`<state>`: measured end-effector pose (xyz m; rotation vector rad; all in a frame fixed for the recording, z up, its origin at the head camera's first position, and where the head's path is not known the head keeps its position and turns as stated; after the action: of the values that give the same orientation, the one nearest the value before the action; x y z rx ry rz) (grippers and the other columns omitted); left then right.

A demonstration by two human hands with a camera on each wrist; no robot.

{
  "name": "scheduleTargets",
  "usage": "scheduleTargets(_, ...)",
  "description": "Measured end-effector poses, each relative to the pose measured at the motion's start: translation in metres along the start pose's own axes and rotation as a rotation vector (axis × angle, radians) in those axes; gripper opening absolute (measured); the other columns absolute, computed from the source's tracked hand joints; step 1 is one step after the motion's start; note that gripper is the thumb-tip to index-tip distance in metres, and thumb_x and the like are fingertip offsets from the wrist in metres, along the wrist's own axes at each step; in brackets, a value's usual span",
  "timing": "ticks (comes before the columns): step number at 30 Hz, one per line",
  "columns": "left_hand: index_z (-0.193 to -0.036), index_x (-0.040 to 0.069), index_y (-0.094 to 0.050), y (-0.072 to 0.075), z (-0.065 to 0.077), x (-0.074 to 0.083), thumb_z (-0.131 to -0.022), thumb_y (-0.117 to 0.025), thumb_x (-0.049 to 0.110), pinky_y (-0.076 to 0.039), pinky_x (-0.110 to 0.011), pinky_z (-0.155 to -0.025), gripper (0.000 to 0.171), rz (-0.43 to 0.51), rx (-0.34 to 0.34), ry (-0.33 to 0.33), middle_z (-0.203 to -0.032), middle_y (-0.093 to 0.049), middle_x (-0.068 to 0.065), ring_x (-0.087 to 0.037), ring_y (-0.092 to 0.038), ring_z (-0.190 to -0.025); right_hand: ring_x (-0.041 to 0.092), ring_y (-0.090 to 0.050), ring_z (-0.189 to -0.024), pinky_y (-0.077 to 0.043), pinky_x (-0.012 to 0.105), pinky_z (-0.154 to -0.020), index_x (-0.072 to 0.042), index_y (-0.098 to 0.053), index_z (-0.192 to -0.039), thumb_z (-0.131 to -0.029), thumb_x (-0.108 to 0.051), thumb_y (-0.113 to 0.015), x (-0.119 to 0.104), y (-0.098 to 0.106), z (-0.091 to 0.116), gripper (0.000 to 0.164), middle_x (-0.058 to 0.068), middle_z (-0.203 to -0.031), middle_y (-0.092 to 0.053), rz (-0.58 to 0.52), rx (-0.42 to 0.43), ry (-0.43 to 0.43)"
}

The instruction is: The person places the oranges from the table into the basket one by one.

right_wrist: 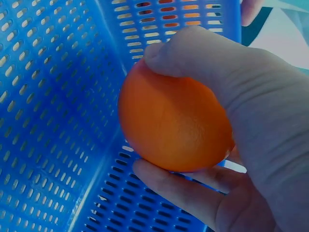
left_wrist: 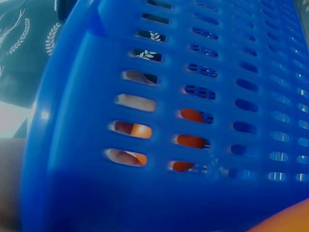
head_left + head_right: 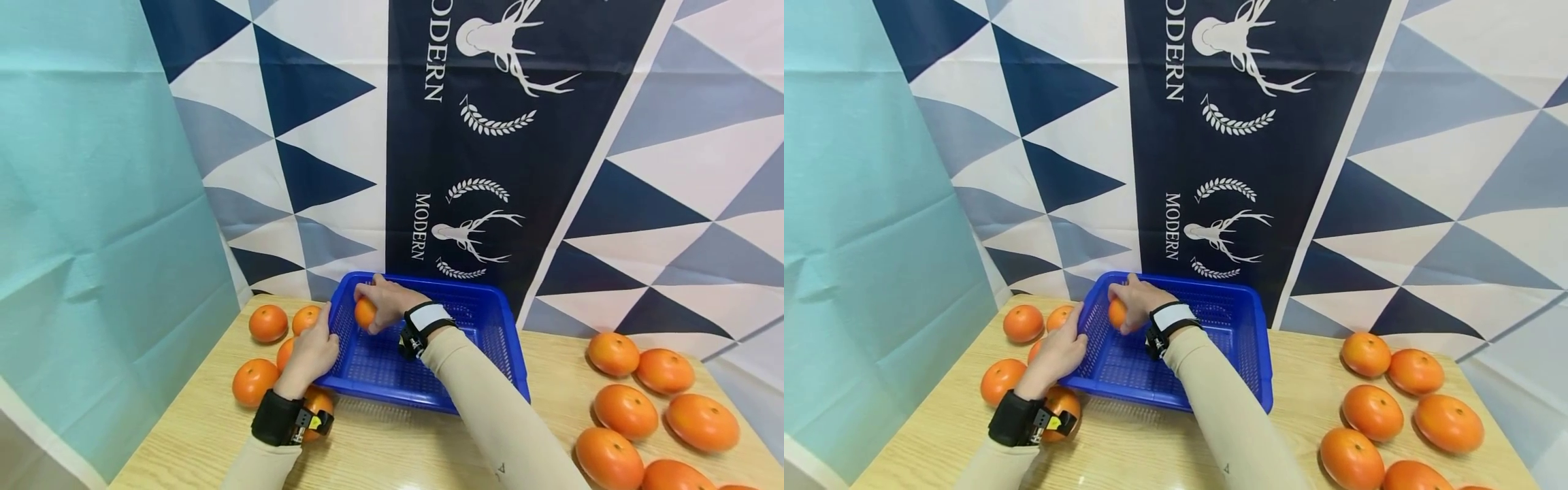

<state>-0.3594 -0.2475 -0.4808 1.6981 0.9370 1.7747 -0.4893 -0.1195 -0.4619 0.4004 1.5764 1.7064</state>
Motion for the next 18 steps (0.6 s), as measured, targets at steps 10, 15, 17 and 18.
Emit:
scheduleTargets(10, -0.181, 0.01, -0.022, -0.004, -0.005, -0.008, -0.112, -0.048, 0.024, -0.062, -0.067, -0.104, 0.075, -0.009, 0.015, -0.004, -0.158, -0.066, -0.029, -0.039, -0.078, -0.108, 0.026, -0.065, -0.116, -0.061, 0.04, -0.102, -0.03, -0.065, -0.145, -0.086, -0.035, -0.095, -0.011, -0.008, -0.002, 0.066, 0.01, -0.145, -0.059, 0.079, 0.015, 0.03)
scheduleTargets(15, -0.181, 0.01, -0.022, -0.006, -0.007, -0.011, -0.111, -0.048, 0.024, -0.064, -0.065, -0.099, 0.076, -0.008, 0.009, -0.001, -0.158, -0.065, -0.03, -0.038, -0.078, -0.105, 0.03, -0.065, -0.126, -0.06, 0.049, -0.112, -0.03, -0.066, -0.146, -0.088, -0.031, -0.095, -0.015, -0.011, 0.0, 0.065, 0.013, -0.151, -0.06, 0.047, 0.003, 0.01)
scheduleTargets(17, -0.181, 0.01, -0.021, -0.007, -0.009, -0.013, -0.112, -0.049, 0.024, -0.065, -0.063, -0.096, 0.076, -0.008, 0.004, 0.0, -0.158, -0.066, -0.029, -0.037, -0.078, -0.103, 0.032, -0.065, -0.128, -0.059, 0.051, -0.115, -0.03, -0.066, -0.146, -0.088, -0.031, -0.096, -0.015, -0.012, 0.0, 0.066, 0.014, -0.152, -0.06, 0.033, 0.001, 0.002)
scheduleTargets(18, -0.181, 0.011, -0.021, -0.008, -0.01, -0.014, -0.112, -0.049, 0.025, -0.065, -0.061, -0.095, 0.076, -0.011, 0.002, 0.003, -0.158, -0.066, -0.029, -0.036, -0.079, -0.102, 0.032, -0.065, -0.128, -0.059, 0.051, -0.115, -0.03, -0.065, -0.146, -0.087, -0.031, -0.097, -0.015, -0.013, 0.0, 0.066, 0.013, -0.151, -0.061, 0.033, 0.003, -0.002)
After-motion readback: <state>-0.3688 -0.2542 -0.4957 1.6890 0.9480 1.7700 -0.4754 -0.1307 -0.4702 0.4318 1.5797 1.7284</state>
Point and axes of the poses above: each hand's wrist, its own z-axis away from the middle knuckle, its own y-axis out of the back of the hand, x = y × z, the point moved 9 cm from there along -z, towards the middle knuckle
